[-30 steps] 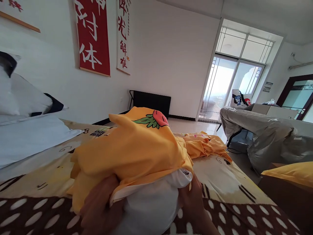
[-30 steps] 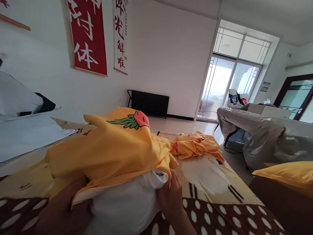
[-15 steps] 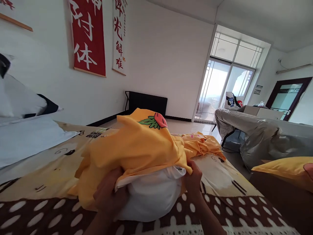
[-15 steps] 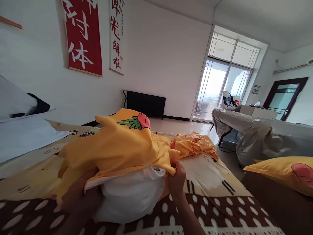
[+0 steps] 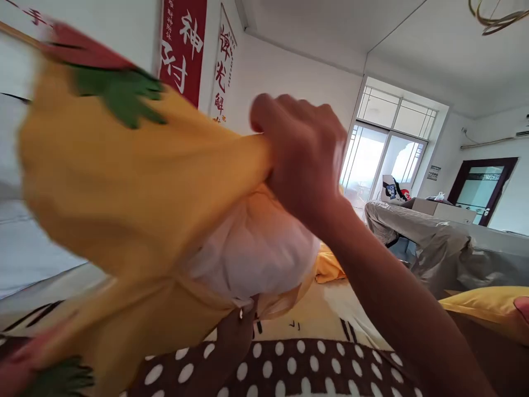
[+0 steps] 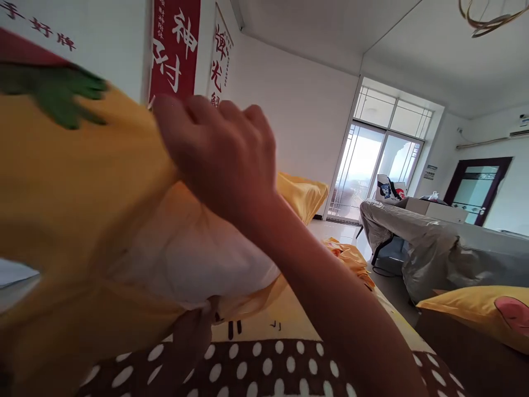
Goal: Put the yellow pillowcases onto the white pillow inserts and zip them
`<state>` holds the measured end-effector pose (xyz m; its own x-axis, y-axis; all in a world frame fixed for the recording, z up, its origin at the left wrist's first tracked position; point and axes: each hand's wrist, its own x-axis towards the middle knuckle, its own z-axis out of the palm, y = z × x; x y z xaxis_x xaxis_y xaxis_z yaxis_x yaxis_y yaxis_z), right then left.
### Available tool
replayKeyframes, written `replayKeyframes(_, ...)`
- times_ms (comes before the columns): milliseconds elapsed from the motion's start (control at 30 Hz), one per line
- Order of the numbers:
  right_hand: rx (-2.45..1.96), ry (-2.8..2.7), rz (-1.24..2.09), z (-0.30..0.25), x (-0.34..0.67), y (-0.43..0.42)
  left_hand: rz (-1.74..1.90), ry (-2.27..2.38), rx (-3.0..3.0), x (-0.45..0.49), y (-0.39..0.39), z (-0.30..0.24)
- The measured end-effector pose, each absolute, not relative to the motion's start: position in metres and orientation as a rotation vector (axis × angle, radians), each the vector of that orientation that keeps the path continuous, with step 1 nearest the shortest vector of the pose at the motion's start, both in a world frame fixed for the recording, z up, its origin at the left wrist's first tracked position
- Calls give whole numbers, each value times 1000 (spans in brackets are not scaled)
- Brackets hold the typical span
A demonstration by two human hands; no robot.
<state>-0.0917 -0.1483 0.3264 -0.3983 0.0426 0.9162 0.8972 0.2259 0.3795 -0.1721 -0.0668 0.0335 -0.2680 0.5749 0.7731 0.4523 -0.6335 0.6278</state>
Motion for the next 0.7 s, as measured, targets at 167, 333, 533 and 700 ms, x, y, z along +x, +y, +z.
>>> replayKeyframes(167, -776, -1916, -1385, 305, -117, -134, 1630, 1208, 1527, -165, -66, 52)
replayKeyframes(333, -1060, -2073, -1455, 285, -85, -83, 1132, 1417, 1966, -185, -84, 73)
replayKeyframes(533, -1254, -2333, -1407, 242, -65, -60, 1115, 1332, 2313, -215, -114, 89)
replayKeyframes(700, -1135, -2427, -1326, 227, -83, -79, 2184, 1605, 2147, -236, -92, 91)
